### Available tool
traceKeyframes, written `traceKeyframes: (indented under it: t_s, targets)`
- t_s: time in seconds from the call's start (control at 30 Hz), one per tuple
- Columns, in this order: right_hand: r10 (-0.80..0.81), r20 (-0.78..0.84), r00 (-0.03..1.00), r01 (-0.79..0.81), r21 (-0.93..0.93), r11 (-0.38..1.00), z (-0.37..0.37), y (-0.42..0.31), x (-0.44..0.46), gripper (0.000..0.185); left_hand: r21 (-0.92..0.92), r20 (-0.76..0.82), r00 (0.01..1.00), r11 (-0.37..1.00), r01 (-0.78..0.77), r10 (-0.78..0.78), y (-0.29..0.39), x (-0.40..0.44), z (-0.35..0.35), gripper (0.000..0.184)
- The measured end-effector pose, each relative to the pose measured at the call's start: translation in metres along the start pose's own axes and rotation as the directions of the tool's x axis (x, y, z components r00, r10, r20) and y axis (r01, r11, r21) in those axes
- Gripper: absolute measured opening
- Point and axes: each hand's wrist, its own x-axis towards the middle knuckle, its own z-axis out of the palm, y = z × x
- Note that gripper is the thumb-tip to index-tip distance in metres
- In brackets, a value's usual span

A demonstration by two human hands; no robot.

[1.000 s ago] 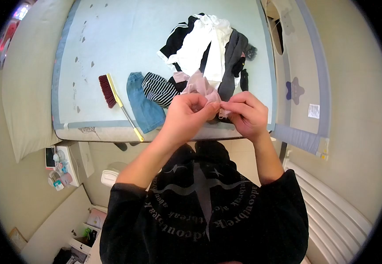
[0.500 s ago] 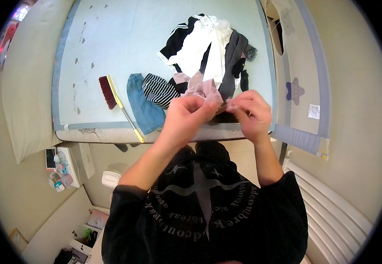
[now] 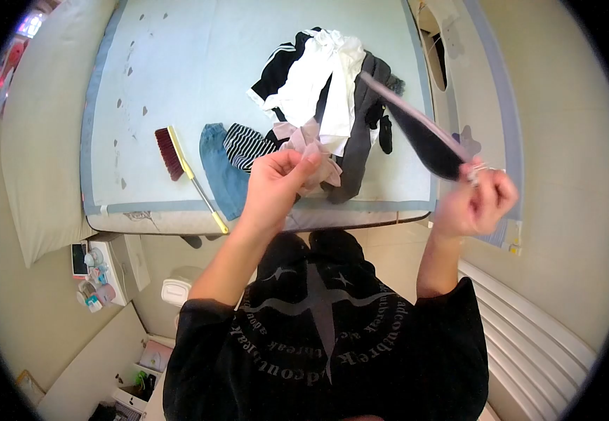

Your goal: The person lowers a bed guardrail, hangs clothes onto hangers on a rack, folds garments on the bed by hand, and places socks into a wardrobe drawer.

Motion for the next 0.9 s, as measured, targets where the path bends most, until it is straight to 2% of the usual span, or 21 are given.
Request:
traceKeyframes:
  t_s: [0.07, 0.1, 0.17, 0.23, 0.3, 0.37, 0.4, 0.53, 0.6, 0.7, 0.8, 0.9]
  targets:
    - [-0.118, 0.171, 0.978, 0.120, 0.000, 0.993, 0.008, -0.010, -0.008, 0.017, -0.046, 0.027, 0.999, 0.999, 0.022, -0.021, 0.000, 0.000, 0.004, 0.019]
    - [-0.142, 0.266, 0.954, 0.115, 0.116, 0.987, 0.019, -0.019, -0.013, 0.019, -0.068, 0.041, 0.999, 0.997, 0.034, -0.032, -0.001, 0.000, 0.006, 0.019]
    - [-0.188, 0.435, 0.881, 0.103, 0.213, 0.972, 0.031, -0.032, -0.032, 0.036, -0.056, 0.053, 0.998, 0.998, 0.039, -0.036, -0.002, -0.001, 0.012, 0.020]
    - [-0.149, 0.521, 0.840, 0.049, 0.201, 0.978, 0.035, -0.045, -0.050, 0.038, -0.059, 0.059, 0.998, 0.998, 0.035, -0.031, -0.005, -0.003, 0.016, 0.021]
    - [-0.056, 0.536, 0.843, -0.061, 0.199, 0.978, 0.039, -0.056, -0.068, 0.037, -0.077, 0.058, 0.998, 0.997, 0.028, -0.024, -0.013, -0.004, 0.018, 0.022]
    - [0.098, 0.480, 0.872, -0.223, 0.211, 0.952, 0.043, -0.065, -0.081, 0.035, -0.068, 0.050, 0.998, 0.997, 0.039, -0.036, -0.016, -0.005, 0.018, 0.022]
    - [0.115, 0.482, 0.869, -0.229, 0.185, 0.956, 0.044, -0.067, -0.080, 0.034, -0.069, 0.047, 0.998, 0.997, 0.044, -0.040, -0.018, -0.006, 0.018, 0.022]
    - [0.250, 0.581, 0.775, -0.420, 0.178, 0.890, 0.042, -0.068, -0.088, 0.033, -0.072, 0.030, 0.998, 0.996, 0.062, -0.060, -0.023, -0.009, 0.015, 0.021]
    - [0.275, 0.580, 0.766, -0.483, 0.238, 0.843, 0.044, -0.067, -0.084, 0.030, -0.054, 0.005, 0.998, 0.996, 0.069, -0.069, -0.023, -0.010, 0.013, 0.020]
    - [0.278, 0.656, 0.701, -0.587, 0.312, 0.747, 0.035, -0.059, -0.091, 0.023, -0.057, -0.014, 0.996, 0.995, 0.086, -0.087, -0.022, -0.012, 0.014, 0.019]
    - [0.247, 0.685, 0.685, -0.622, 0.375, 0.687, 0.035, -0.059, -0.087, 0.022, -0.053, -0.006, 0.997, 0.996, 0.078, -0.079, -0.026, -0.012, 0.012, 0.019]
    - [0.145, 0.642, 0.753, -0.558, 0.507, 0.657, 0.036, -0.059, -0.082, 0.025, -0.058, 0.012, 0.998, 0.996, 0.068, -0.067, -0.023, -0.015, 0.013, 0.019]
